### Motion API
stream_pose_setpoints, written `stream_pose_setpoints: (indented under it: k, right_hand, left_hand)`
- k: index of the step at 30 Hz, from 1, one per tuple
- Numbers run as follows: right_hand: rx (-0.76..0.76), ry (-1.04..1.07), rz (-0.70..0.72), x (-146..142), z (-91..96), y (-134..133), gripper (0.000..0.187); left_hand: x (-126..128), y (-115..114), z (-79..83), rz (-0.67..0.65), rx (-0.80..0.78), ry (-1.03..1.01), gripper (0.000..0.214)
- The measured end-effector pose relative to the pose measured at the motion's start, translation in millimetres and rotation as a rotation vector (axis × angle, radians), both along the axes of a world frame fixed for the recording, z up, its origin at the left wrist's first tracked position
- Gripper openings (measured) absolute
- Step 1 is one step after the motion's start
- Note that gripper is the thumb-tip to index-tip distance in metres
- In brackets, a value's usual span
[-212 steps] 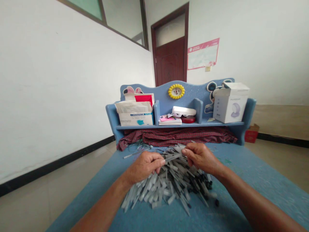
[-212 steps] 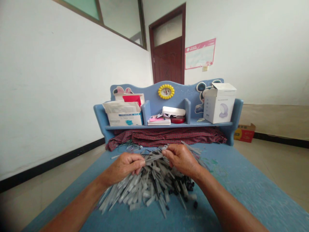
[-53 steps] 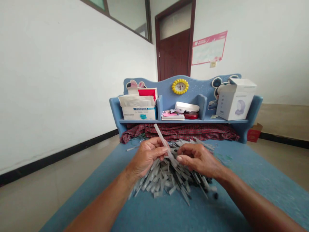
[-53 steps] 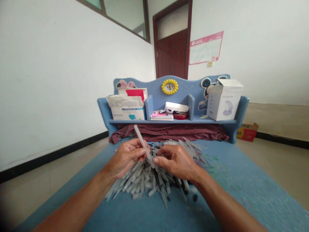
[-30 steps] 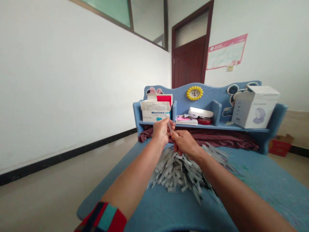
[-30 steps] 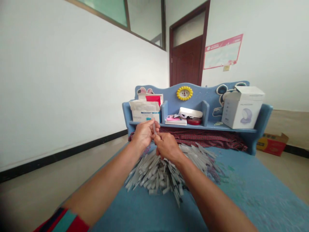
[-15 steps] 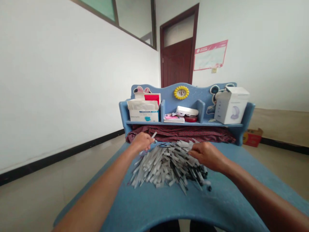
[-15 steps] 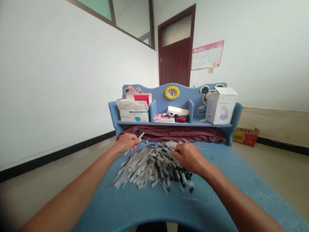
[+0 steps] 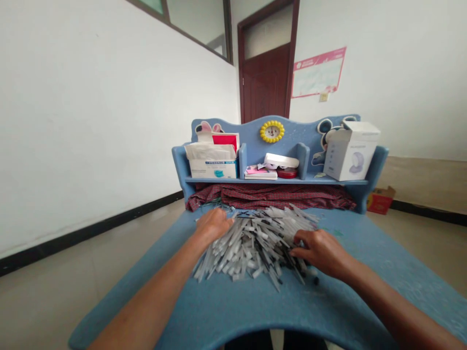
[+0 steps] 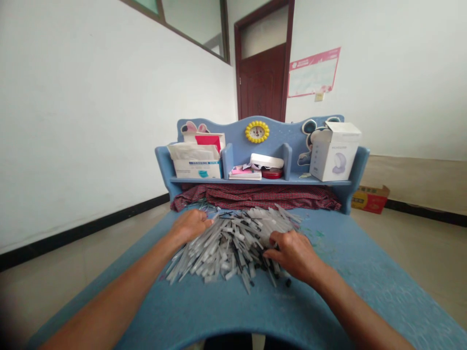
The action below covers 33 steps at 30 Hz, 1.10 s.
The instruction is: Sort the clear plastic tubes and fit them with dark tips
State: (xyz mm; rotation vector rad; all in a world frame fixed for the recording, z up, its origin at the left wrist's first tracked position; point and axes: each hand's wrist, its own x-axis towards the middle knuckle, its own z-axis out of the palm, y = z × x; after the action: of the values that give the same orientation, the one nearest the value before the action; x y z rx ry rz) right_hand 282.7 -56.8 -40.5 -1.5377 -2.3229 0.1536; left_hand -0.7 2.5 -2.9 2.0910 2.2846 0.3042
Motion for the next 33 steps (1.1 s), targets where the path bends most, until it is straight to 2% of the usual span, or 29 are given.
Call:
stream_pose_setpoints:
  k: [8,14,25,28,33]
  right_hand:
    - [-0.017,0.215,-0.003,6.5,1.7,2.3,0.033]
    - [-0.035,0.269,0.047,5.4,4.2,2.2,0.033]
    - [-0.045,0.304,0.145,-18.8,39.6,14.6,0.034]
    - [-0.029,0.347,0.167,-26.6,36.8,22.5,0.035]
    - [0.023,0.437,0.142,-30.5,16.9,30.6,0.037]
  left_hand:
    - [-17.1,6.3,-4.4,-0.049,-0.002,0.044,0.034]
    - [-25.1,12.7,-7.3,-0.053,-0.014,0.02,0.034]
    - [-57.9,39.6,-12.2,0.056,0.058,0.071,0.023]
    - [-64.3,40.0,-21.5,0.041,0.078,0.103,0.02]
    - [-68.0,36.2,-36.9,-0.048,0.035,0.141,0.027]
